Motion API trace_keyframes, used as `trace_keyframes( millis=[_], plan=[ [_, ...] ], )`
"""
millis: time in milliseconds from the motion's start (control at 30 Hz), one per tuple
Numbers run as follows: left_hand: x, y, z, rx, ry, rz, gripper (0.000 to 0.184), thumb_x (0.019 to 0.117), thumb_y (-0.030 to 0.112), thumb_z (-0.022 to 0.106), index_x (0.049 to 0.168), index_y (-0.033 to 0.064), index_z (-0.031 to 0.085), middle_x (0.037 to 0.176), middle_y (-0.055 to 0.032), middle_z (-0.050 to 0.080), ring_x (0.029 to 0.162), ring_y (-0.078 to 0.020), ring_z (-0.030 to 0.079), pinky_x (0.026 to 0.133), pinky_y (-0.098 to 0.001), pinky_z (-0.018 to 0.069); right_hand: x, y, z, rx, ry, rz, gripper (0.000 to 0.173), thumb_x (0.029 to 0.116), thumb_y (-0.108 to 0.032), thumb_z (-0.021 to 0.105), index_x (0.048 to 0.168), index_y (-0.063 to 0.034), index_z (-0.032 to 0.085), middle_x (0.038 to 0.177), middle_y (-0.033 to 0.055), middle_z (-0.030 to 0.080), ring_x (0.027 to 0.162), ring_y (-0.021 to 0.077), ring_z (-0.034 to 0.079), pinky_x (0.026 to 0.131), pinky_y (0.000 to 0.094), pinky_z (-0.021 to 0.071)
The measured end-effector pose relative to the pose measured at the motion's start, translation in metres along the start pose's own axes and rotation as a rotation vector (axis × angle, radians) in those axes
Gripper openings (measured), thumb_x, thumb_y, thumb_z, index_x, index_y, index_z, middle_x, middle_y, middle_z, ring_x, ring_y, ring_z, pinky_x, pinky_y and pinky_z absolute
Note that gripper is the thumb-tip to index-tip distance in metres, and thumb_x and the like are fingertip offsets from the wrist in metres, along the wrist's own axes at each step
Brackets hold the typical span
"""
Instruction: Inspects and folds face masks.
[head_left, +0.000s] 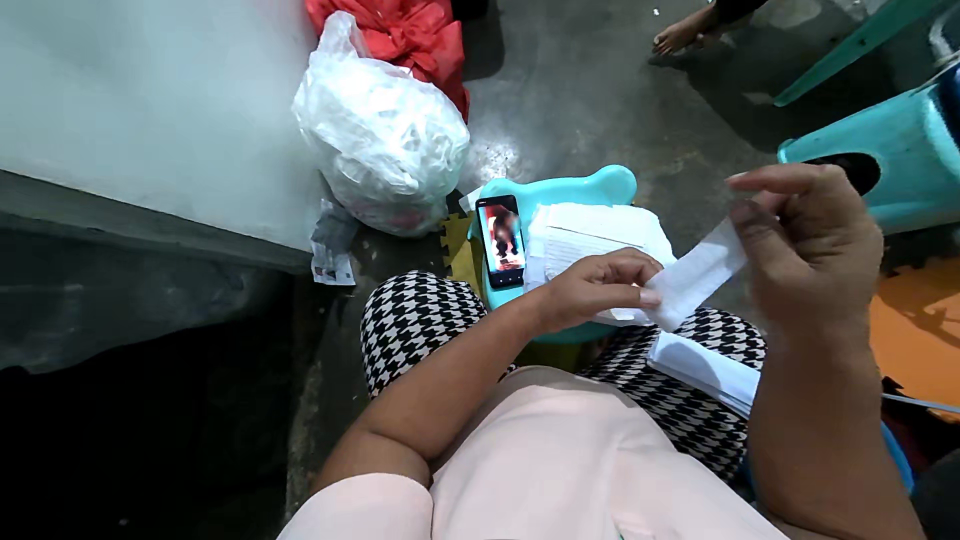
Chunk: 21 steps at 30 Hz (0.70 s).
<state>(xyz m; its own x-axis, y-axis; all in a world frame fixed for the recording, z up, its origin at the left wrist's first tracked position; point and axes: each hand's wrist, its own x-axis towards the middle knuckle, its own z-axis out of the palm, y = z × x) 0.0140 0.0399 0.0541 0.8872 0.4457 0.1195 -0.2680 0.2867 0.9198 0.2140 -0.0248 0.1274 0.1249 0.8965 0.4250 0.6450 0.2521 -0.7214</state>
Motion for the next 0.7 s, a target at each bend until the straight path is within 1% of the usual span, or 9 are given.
trace_keyframes(
  millis=[67, 133, 167, 200, 300, 433, 533, 600, 700],
  plan=[
    [-0.001, 0.004, -0.008, 0.116, 0.030, 0.065, 0.010, 0.0887, 0.007, 0.059, 0.088, 0.0002, 0.066, 0.118, -0.0065, 0.061, 0.113, -0.0101, 0.057, 0.094, -0.0282, 0.0498, -0.001, 0.007, -0.003, 0.165, 0.013, 0.016, 0.022, 0.1032, -0.013, 0.056, 0.124, -0.0155, 0.060, 0.092, -0.0139, 0.061, 0.076, -0.0064, 0.059, 0.071, 0.0135, 0.0536],
    [0.000, 0.013, -0.020, 0.151, 0.055, 0.144, 0.010, 0.0880, 0.009, 0.058, 0.085, 0.0022, 0.065, 0.121, -0.0075, 0.061, 0.117, -0.0126, 0.056, 0.096, -0.0303, 0.0482, 0.001, 0.012, -0.003, 0.392, 0.018, 0.011, 0.022, 0.1032, -0.012, 0.055, 0.123, -0.0208, 0.061, 0.092, -0.0124, 0.066, 0.080, 0.0025, 0.067, 0.078, 0.0252, 0.0610],
    [0.002, 0.018, -0.028, 0.139, 0.059, 0.180, 0.009, 0.0891, 0.011, 0.058, 0.085, 0.0057, 0.065, 0.124, -0.0053, 0.061, 0.120, -0.0118, 0.055, 0.099, -0.0306, 0.0478, 0.003, 0.012, -0.002, 0.473, 0.025, 0.009, 0.023, 0.1032, -0.011, 0.055, 0.122, -0.0220, 0.061, 0.093, -0.0120, 0.067, 0.081, 0.0039, 0.068, 0.080, 0.0266, 0.0615],
    [0.004, 0.025, -0.035, 0.110, 0.068, 0.214, 0.009, 0.0896, 0.013, 0.058, 0.084, 0.0095, 0.065, 0.124, -0.0027, 0.062, 0.120, -0.0107, 0.056, 0.098, -0.0304, 0.0484, 0.006, 0.010, -0.001, 0.524, 0.028, 0.007, 0.023, 0.1036, -0.011, 0.055, 0.123, -0.0231, 0.062, 0.096, -0.0128, 0.067, 0.082, 0.0023, 0.067, 0.080, 0.0235, 0.0605],
    [0.009, 0.046, -0.055, -0.032, 0.058, 0.306, 0.010, 0.0919, 0.020, 0.063, 0.083, 0.0195, 0.067, 0.111, 0.0037, 0.068, 0.105, -0.0064, 0.063, 0.086, -0.0261, 0.0532, 0.014, 0.007, 0.004, 0.650, -0.010, -0.017, 0.024, 0.1034, -0.008, 0.056, 0.123, -0.0213, 0.061, 0.103, -0.0102, 0.067, 0.089, 0.0032, 0.068, 0.083, 0.0227, 0.0603],
    [0.008, 0.053, -0.071, -0.256, -0.008, 0.360, 0.006, 0.0948, 0.015, 0.061, 0.092, 0.0181, 0.065, 0.087, 0.0011, 0.068, 0.079, -0.0072, 0.065, 0.070, -0.0244, 0.0542, 0.023, 0.009, 0.016, 0.724, -0.039, -0.027, 0.024, 0.1014, -0.004, 0.057, 0.121, -0.0181, 0.061, 0.105, -0.0064, 0.067, 0.089, 0.0054, 0.068, 0.083, 0.0245, 0.0600],
    [0.004, 0.058, -0.076, -0.215, 0.012, 0.299, 0.007, 0.0964, 0.015, 0.056, 0.098, 0.0186, 0.062, 0.083, 0.0007, 0.068, 0.065, -0.0053, 0.063, 0.054, -0.0198, 0.0501, 0.029, 0.009, 0.021, 0.749, -0.030, -0.005, 0.026, 0.1017, -0.001, 0.053, 0.119, -0.0184, 0.062, 0.103, -0.0059, 0.067, 0.090, 0.0076, 0.068, 0.088, 0.0296, 0.0607],
    [0.002, 0.063, -0.078, -0.117, 0.034, 0.278, 0.011, 0.0984, 0.013, 0.052, 0.100, 0.0179, 0.061, 0.085, 0.0027, 0.068, 0.070, -0.0036, 0.065, 0.059, -0.0195, 0.0533, 0.034, 0.009, 0.023, 0.767, -0.015, -0.025, 0.027, 0.1023, -0.001, 0.051, 0.119, -0.0184, 0.062, 0.102, -0.0063, 0.067, 0.090, 0.0074, 0.069, 0.087, 0.0296, 0.0607],
    [0.002, 0.070, -0.079, 0.078, 0.098, 0.280, 0.012, 0.0991, 0.012, 0.054, 0.092, 0.0165, 0.062, 0.092, 0.0052, 0.067, 0.084, -0.0025, 0.063, 0.075, -0.0222, 0.0540, 0.044, 0.007, 0.029, 0.778, 0.016, -0.068, 0.027, 0.1027, 0.000, 0.049, 0.119, -0.0180, 0.061, 0.101, -0.0081, 0.068, 0.089, 0.0057, 0.069, 0.085, 0.0278, 0.0611]
  ],
)
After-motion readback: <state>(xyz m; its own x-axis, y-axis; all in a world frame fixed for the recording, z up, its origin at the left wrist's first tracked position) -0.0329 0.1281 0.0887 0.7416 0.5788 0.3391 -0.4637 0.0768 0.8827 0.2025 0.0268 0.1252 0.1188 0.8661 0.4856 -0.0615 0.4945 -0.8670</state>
